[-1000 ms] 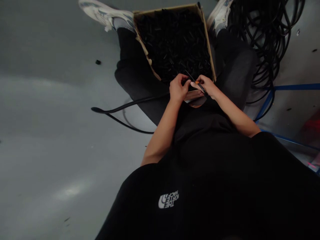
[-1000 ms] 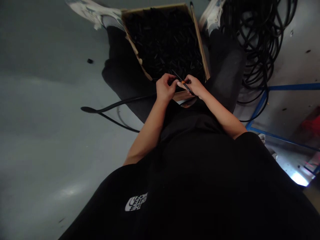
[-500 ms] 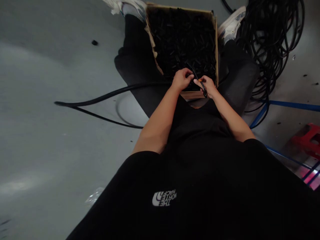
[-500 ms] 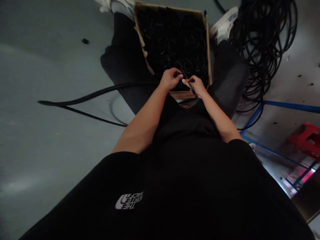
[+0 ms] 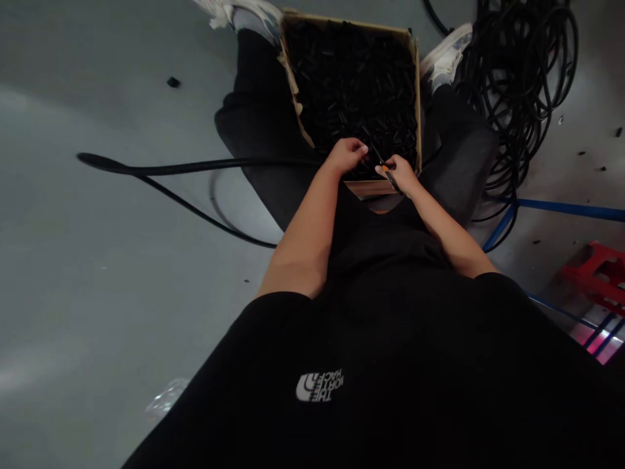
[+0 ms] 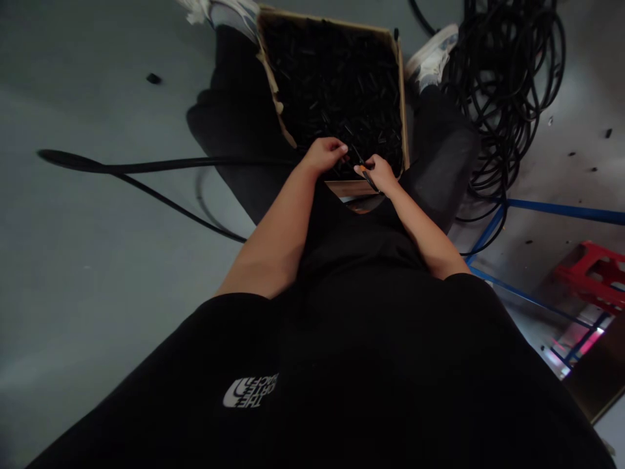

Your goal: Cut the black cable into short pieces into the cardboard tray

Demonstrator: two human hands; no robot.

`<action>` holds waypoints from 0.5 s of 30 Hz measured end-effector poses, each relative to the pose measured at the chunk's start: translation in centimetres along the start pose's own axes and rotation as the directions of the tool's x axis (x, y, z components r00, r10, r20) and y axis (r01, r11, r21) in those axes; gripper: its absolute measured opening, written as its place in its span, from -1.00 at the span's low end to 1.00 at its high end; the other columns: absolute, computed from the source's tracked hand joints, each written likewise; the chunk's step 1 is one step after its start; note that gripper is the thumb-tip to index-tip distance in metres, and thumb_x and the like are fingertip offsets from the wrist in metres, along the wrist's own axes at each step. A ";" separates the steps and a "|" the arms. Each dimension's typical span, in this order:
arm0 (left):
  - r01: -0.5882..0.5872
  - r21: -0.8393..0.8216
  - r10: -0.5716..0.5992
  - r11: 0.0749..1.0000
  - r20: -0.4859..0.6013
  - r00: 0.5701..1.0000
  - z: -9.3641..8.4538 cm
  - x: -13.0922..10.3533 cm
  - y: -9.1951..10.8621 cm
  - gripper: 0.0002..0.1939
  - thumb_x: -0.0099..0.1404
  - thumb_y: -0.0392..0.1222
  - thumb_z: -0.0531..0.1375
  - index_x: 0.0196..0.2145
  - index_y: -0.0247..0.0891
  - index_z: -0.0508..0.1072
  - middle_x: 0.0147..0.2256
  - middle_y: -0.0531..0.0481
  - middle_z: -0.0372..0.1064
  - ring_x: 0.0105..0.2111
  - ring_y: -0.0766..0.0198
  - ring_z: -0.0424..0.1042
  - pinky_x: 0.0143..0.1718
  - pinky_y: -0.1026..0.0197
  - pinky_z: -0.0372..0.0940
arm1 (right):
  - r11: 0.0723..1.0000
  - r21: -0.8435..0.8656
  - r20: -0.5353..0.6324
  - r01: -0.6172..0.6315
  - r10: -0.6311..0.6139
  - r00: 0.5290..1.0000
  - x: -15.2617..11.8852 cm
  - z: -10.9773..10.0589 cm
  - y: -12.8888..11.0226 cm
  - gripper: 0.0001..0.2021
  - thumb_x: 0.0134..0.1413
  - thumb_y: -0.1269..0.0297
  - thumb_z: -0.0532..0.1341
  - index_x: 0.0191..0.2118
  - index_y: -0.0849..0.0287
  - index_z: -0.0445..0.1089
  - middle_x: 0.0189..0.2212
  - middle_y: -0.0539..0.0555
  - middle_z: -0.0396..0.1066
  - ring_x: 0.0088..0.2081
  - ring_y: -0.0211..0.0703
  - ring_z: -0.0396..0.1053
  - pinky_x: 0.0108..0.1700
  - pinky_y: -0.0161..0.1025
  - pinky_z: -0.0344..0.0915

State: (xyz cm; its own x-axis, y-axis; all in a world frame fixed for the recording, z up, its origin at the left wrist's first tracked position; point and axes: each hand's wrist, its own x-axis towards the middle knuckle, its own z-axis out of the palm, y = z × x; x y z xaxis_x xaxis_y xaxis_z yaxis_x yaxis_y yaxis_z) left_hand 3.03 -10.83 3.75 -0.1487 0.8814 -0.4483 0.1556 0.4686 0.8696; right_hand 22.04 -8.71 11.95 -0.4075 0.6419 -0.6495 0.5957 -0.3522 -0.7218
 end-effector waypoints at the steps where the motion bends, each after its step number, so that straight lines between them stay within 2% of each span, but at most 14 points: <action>1: 0.001 -0.023 -0.001 1.000 -0.022 1.000 -0.1 0.0 0.3 -0.68 0.33 0.11 0.41 -0.34 -0.12 0.45 -0.38 -0.14 0.51 -0.07 -0.09 0.58 0.19 -0.26 0.52 | 1.000 -0.017 -0.033 -0.024 0.023 0.999 0.2 0.0 0.4 -0.50 0.17 -0.11 0.52 -0.18 0.01 0.22 -0.40 -0.10 0.28 -0.31 -0.16 0.35 -0.22 -0.20 0.44; 3: -0.014 -0.087 0.009 0.996 -0.065 0.998 -0.4 -0.3 1.1 -0.64 0.34 0.18 0.42 -0.32 -0.11 0.46 -0.35 -0.14 0.54 -0.05 -0.07 0.60 0.18 -0.24 0.53 | 0.996 -0.079 -0.108 -0.043 0.035 0.994 0.1 -0.3 1.0 -0.55 0.18 -0.05 0.51 -0.17 0.02 0.25 -0.36 -0.08 0.30 -0.25 -0.13 0.38 -0.14 -0.16 0.47; 6: -0.036 -0.202 0.023 0.979 -0.066 0.998 -1.7 -0.8 2.4 -0.63 0.38 0.21 0.44 -0.27 -0.12 0.51 -0.31 -0.13 0.57 -0.02 -0.08 0.64 0.18 -0.22 0.56 | 0.976 -0.213 -0.131 0.048 -0.077 0.988 -1.1 -1.5 1.2 -0.62 0.14 0.09 0.51 -0.13 0.05 0.33 -0.23 0.00 0.37 -0.09 -0.03 0.42 0.08 -0.04 0.49; 8: -0.001 -0.258 0.000 0.966 -0.006 1.000 -2.8 -1.1 3.1 -0.66 0.40 0.13 0.45 -0.26 -0.17 0.54 -0.27 -0.13 0.58 -0.01 -0.09 0.67 0.18 -0.24 0.58 | 0.946 -0.294 -0.094 0.139 -0.173 0.980 -2.5 -2.4 0.8 -0.66 0.15 0.14 0.49 -0.08 0.07 0.39 -0.11 0.08 0.42 0.00 0.06 0.44 0.19 0.06 0.46; 11: 0.061 -0.267 -0.040 0.962 0.081 0.996 -3.8 -1.5 4.2 -0.72 0.44 0.02 0.42 -0.22 -0.25 0.57 -0.21 -0.12 0.60 -0.02 -0.10 0.69 0.18 -0.36 0.59 | 0.889 -0.387 -0.013 0.244 -0.270 0.963 -4.2 -3.3 -0.3 -0.68 0.22 0.17 0.45 0.01 0.10 0.44 0.04 0.17 0.42 0.09 0.16 0.45 0.25 0.15 0.43; 15: 0.094 -0.217 -0.077 0.972 0.087 0.993 -3.4 -2.3 5.9 -0.76 0.51 0.01 0.37 -0.18 -0.23 0.55 -0.19 -0.09 0.61 0.03 -0.07 0.68 0.24 -0.39 0.58 | 0.827 -0.462 0.057 0.321 -0.333 0.941 -4.2 -3.4 -1.3 -0.68 0.31 0.15 0.40 0.08 0.11 0.45 0.08 0.19 0.42 0.12 0.19 0.46 0.23 0.15 0.43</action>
State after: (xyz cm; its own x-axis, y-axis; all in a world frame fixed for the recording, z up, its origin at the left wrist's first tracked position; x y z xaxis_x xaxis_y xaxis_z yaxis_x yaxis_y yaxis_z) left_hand 0.99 -10.25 10.61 -0.0748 0.8448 -0.5298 -0.0747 0.5251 0.8478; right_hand 25.36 -8.63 16.43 -0.6216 0.6824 -0.3846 0.6816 0.2292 -0.6949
